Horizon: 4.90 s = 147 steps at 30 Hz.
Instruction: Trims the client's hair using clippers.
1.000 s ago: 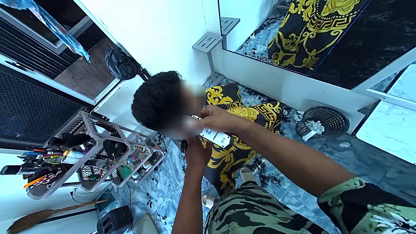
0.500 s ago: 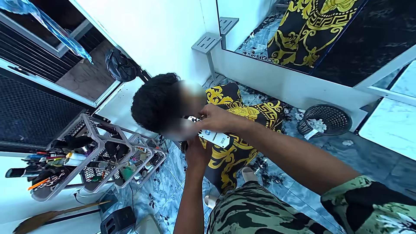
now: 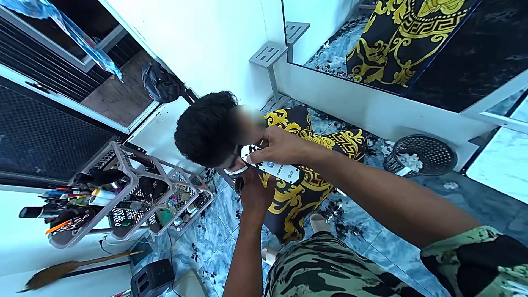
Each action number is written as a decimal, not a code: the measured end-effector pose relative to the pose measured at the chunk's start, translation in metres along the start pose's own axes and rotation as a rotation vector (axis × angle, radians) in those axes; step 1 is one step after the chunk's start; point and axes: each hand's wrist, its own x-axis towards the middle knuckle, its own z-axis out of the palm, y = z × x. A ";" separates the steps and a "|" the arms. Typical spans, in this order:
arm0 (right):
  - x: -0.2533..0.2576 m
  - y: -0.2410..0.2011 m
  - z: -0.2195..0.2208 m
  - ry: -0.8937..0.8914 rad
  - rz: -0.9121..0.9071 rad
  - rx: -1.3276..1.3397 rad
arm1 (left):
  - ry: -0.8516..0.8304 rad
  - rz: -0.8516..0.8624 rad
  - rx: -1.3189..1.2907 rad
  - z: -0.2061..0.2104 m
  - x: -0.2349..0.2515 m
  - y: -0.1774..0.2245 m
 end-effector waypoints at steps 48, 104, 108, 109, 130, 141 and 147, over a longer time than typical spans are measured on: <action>-0.006 -0.024 -0.004 0.025 -0.011 -0.279 | 0.020 0.041 -0.029 0.002 -0.001 -0.003; -0.135 0.146 -0.002 0.303 0.362 0.788 | 0.871 0.763 -0.447 -0.043 -0.002 0.002; -0.150 0.177 0.006 0.321 0.350 0.940 | 0.337 0.480 -0.529 -0.073 0.007 0.078; -0.156 0.184 0.008 0.346 0.353 0.949 | 0.008 0.416 -0.476 -0.076 0.001 0.089; -0.033 0.064 -0.005 0.121 -0.068 0.301 | -0.426 0.416 -0.995 -0.065 -0.061 0.011; 0.019 0.016 -0.027 -0.012 -0.070 -0.208 | -0.151 0.127 -1.078 -0.046 -0.045 -0.009; 0.013 0.010 -0.019 0.027 -0.036 -0.182 | -0.123 0.115 -1.077 -0.048 -0.040 -0.009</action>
